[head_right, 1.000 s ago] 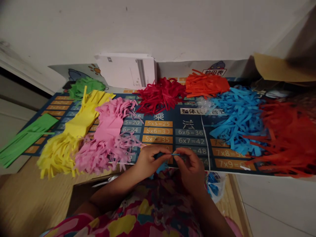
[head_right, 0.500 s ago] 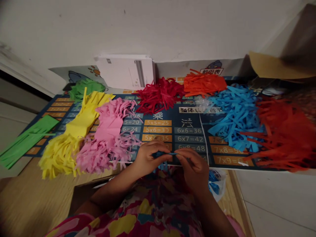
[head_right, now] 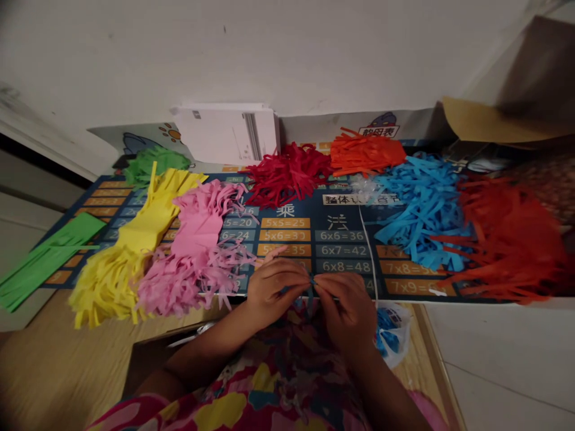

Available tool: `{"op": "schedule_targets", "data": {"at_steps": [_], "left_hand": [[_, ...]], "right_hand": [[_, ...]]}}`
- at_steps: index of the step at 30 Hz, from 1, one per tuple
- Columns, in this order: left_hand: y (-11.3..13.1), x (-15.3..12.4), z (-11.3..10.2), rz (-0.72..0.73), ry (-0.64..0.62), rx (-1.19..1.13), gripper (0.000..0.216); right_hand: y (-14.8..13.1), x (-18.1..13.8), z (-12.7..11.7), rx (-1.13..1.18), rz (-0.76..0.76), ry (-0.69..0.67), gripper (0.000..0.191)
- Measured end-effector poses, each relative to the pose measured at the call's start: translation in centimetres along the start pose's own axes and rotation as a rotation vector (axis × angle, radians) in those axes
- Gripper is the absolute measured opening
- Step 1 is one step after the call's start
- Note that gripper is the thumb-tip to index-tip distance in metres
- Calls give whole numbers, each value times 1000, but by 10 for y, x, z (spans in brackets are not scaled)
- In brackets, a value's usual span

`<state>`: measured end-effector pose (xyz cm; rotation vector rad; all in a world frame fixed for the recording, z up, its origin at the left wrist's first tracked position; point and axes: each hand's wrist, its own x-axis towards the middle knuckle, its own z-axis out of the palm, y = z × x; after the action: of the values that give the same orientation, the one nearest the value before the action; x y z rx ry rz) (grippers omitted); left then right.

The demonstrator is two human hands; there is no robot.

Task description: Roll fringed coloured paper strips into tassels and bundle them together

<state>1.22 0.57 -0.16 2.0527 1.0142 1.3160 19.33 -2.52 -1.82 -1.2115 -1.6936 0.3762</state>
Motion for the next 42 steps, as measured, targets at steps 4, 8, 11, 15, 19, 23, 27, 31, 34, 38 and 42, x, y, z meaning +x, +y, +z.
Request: {"op": "schedule_targets", "data": {"at_steps": [4, 8, 11, 15, 19, 23, 27, 31, 34, 38, 42], "left_hand": [[-1, -1, 4, -35, -8, -44, 10], [-9, -2, 10, -108, -25, -87, 4], [-17, -2, 12, -110, 14, -53, 3], [-22, 1, 8, -132, 39, -47, 4], [-23, 4, 5, -221, 7, -179, 6], [-25, 6, 2, -342, 62, -270, 4], [-24, 12, 3, -676, 122, -596, 18], [-15, 23, 16, -790, 137, -956, 37], [-9, 23, 24, -810, 50, -1006, 43], [-5, 11, 21, -766, -107, -824, 41], [-5, -1, 16, -770, -206, -733, 38]], "right_hand": [[0, 4, 3, -20, -4, 19, 13], [-5, 8, 8, -17, -20, 35, 15], [-4, 13, 9, -5, -59, 2, 16], [28, 54, 0, -60, -75, -117, 12], [93, 133, -7, -517, 267, -133, 24], [122, 180, -15, -656, 475, -281, 19], [86, 157, -20, -477, 437, -299, 22], [35, 97, -1, 118, 358, -203, 24], [13, 68, 16, 422, 501, -109, 21], [4, 64, 22, 884, 784, -69, 31], [1, 72, 13, 1208, 901, -37, 36]]}}
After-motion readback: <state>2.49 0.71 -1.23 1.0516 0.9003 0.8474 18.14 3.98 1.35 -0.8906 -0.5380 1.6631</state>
